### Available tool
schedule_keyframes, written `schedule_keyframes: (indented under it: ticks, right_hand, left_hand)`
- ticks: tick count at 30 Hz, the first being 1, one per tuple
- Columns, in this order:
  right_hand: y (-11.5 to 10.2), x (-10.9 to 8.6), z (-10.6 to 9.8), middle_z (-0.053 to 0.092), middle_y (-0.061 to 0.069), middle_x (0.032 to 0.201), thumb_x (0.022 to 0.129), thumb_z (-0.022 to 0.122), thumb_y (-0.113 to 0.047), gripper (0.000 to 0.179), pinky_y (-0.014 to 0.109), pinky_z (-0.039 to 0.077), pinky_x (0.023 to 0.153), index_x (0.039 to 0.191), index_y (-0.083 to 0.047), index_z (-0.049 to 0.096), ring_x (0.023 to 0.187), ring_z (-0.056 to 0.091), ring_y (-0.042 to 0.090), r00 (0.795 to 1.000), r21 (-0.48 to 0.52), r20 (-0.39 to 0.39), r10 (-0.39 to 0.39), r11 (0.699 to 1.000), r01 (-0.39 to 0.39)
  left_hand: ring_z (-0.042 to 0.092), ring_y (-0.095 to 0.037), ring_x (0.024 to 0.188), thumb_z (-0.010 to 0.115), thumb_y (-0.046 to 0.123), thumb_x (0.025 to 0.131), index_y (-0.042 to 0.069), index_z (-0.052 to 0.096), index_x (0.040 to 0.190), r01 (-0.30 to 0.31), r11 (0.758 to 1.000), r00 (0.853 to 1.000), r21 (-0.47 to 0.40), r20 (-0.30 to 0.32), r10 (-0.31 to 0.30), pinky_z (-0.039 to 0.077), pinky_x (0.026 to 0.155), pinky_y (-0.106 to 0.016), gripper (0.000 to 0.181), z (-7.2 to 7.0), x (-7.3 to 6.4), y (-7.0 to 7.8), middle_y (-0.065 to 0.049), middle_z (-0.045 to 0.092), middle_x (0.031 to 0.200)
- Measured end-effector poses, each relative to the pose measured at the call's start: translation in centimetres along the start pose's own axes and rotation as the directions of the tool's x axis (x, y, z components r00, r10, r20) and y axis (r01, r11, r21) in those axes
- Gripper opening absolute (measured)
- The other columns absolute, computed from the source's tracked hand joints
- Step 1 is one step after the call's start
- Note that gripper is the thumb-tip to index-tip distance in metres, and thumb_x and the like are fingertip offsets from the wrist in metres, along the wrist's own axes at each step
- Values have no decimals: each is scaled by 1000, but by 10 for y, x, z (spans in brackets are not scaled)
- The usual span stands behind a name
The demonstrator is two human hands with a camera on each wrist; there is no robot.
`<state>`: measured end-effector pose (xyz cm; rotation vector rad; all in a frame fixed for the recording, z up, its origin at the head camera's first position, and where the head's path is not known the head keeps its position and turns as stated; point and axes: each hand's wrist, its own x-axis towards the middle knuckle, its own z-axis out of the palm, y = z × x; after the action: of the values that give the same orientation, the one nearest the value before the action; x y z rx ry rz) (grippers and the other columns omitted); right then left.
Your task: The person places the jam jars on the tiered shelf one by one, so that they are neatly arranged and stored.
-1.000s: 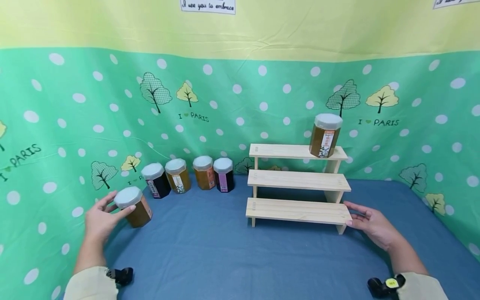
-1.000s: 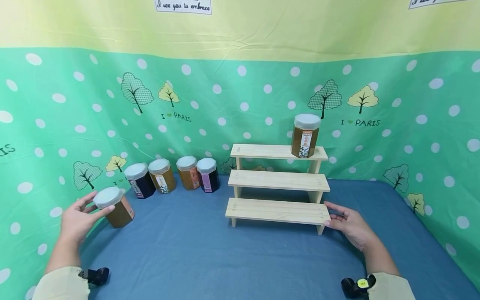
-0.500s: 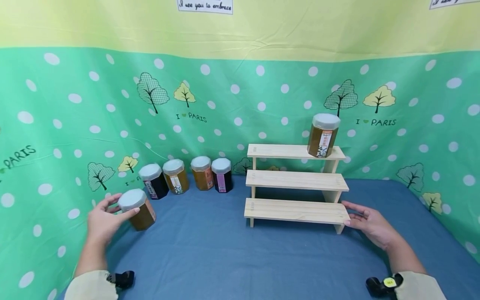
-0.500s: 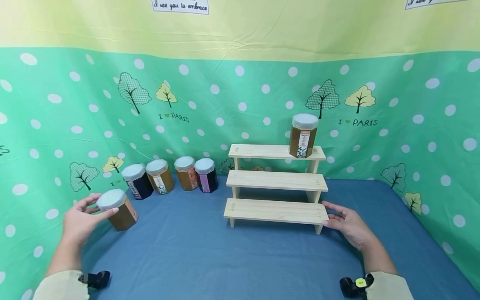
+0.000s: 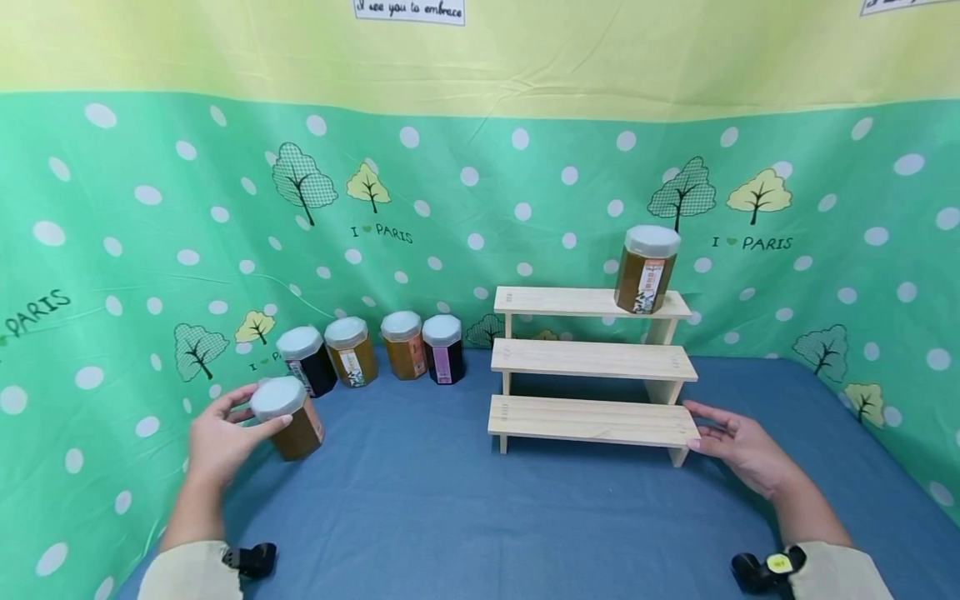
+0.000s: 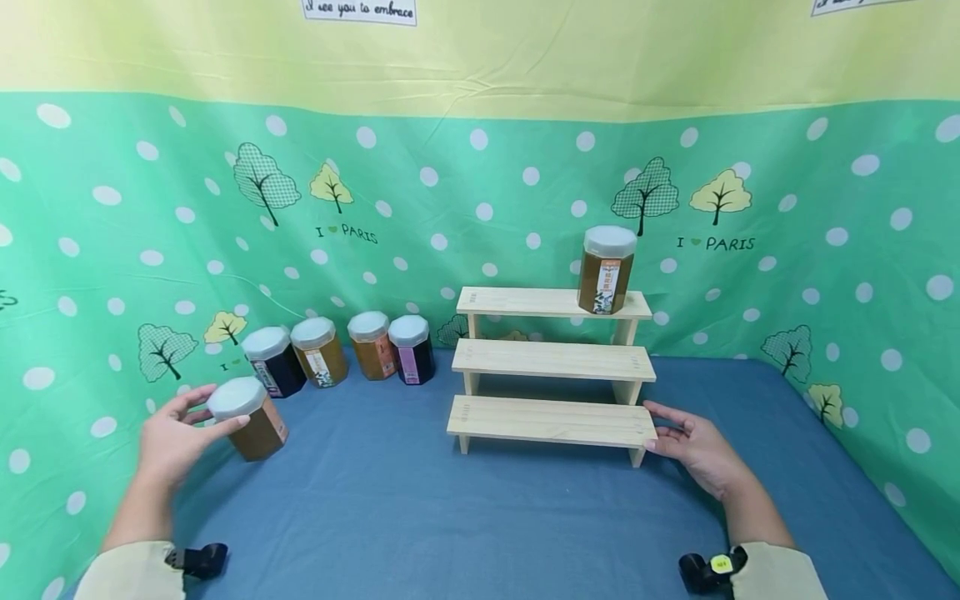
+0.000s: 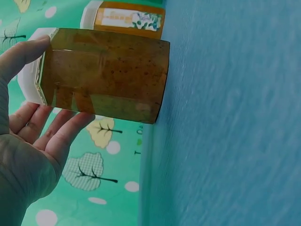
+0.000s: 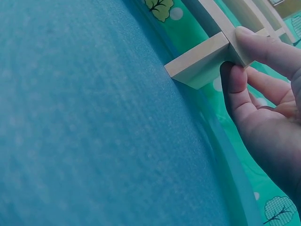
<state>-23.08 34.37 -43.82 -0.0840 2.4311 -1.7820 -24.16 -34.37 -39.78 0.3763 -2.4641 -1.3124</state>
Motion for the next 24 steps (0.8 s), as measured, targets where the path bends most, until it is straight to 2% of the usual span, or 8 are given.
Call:
schedule_keyframes:
  ticks: [4, 6, 8, 13, 24]
  right_hand:
    - [-1, 0, 0, 32, 36, 146, 91, 70, -16, 79, 19, 49, 84, 150, 8, 23, 102, 59, 1, 1000, 0, 4, -10, 1000, 10]
    - [-1, 0, 0, 31, 36, 146, 92, 70, -16, 79, 19, 49, 84, 150, 8, 23, 102, 59, 0, 1000, -2, 7, -10, 1000, 10]
    - [-1, 1, 0, 32, 36, 146, 91, 70, -16, 79, 19, 49, 84, 150, 8, 23, 102, 59, 1, 1000, 0, 5, -1, 1000, 1]
    - [0, 1, 0, 32, 36, 146, 92, 69, -15, 78, 19, 49, 83, 151, 8, 23, 102, 59, 1, 1000, 1, 9, -5, 1000, 5]
    - [1, 1, -1, 32, 36, 146, 92, 69, -16, 79, 19, 49, 84, 150, 9, 23, 102, 59, 2, 1000, 1, 6, -7, 1000, 7]
  left_hand:
    - [55, -14, 108, 84, 38, 76, 8, 48, 144, -28, 1000, 1000, 10, 1, 28, 45, 66, -9, 83, 4, -2, 5, -17, 48, 142]
    - [54, -10, 106, 85, 38, 76, 8, 48, 143, -36, 999, 999, 7, 3, 36, 45, 67, -9, 83, 6, -3, 7, -18, 49, 141]
    - [55, -13, 108, 85, 37, 75, 7, 49, 143, -41, 999, 999, 3, 6, 41, 45, 67, -9, 82, 9, -4, 9, -17, 50, 141]
    - [53, -32, 119, 86, 35, 75, 6, 50, 141, -54, 998, 998, -11, 21, 54, 43, 68, -9, 81, 15, -5, 13, -16, 45, 146]
    - [52, -29, 120, 86, 35, 75, 8, 52, 141, -67, 997, 996, -49, 50, 69, 44, 69, -9, 79, 27, -10, 26, -15, 50, 141]
